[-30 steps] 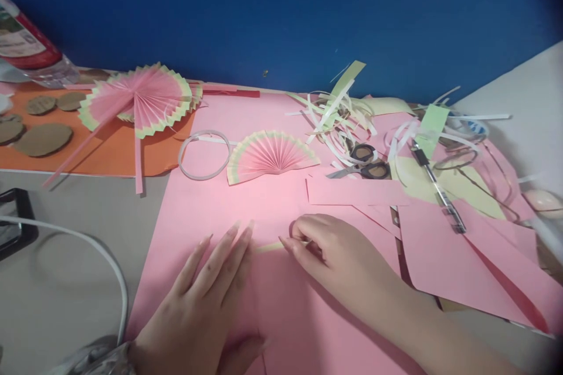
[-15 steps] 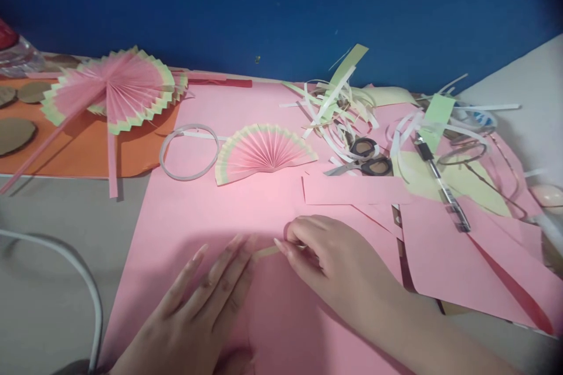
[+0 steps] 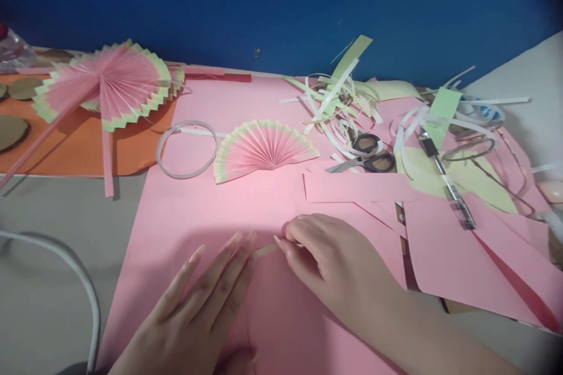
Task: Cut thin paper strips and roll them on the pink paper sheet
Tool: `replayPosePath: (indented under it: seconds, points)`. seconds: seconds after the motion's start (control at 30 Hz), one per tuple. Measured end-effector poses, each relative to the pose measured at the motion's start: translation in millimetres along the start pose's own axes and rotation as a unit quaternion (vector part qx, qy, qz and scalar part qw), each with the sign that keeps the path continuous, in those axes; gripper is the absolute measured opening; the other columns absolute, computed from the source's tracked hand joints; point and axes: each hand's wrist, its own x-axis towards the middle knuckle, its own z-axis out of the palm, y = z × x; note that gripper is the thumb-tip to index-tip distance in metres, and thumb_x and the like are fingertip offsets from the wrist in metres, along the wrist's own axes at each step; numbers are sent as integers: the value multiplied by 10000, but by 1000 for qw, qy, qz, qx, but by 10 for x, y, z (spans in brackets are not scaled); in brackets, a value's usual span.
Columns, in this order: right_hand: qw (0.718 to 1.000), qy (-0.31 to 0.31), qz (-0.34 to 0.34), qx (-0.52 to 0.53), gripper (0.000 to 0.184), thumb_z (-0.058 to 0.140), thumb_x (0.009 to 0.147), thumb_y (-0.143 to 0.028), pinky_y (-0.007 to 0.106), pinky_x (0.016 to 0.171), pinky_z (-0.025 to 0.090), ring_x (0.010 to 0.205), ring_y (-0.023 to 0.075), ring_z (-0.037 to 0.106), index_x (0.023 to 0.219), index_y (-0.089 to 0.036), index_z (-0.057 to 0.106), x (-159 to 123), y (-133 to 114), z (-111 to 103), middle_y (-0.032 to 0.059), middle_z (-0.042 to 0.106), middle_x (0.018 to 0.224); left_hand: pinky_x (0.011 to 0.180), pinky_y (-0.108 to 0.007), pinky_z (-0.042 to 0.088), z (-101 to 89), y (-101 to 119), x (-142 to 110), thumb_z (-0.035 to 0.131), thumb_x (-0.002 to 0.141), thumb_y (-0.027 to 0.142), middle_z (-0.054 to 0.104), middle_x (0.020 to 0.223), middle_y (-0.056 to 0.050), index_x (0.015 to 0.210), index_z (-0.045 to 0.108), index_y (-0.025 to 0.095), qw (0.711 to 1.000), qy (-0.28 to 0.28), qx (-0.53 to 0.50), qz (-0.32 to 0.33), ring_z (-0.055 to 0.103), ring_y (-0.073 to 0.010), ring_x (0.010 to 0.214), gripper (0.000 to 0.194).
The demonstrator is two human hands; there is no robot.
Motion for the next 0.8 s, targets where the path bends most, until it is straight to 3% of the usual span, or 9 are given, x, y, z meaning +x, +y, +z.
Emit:
replayPosePath:
  seconds: [0.23,0.47,0.8]
  points:
    - [1000,8,-9,-5,227,470,872,-168,271,560,246,574,111,405,654,-188,409,-10,-18,-3,-42,449,596,1150,-377,63,19,-43,-53,443,845,547,431,1419,-69,1363,415,121,999,-9,-29,33,261,-194,1366,671]
    - [999,23,-21,-11,234,463,865,-159,273,565,251,574,114,414,639,-185,407,-12,-1,17,-37,463,594,1155,-380,36,-48,-35,8,483,812,605,477,1386,24,1321,477,249,998,-16,-54,13,304,-176,1342,622]
    - [999,7,-28,-20,193,445,857,-148,272,569,281,598,129,447,668,-184,462,-21,-7,-2,-19,513,624,1157,-398,65,-52,-50,27,532,773,607,477,1388,2,1309,496,210,997,-19,-74,-8,385,-219,1295,668]
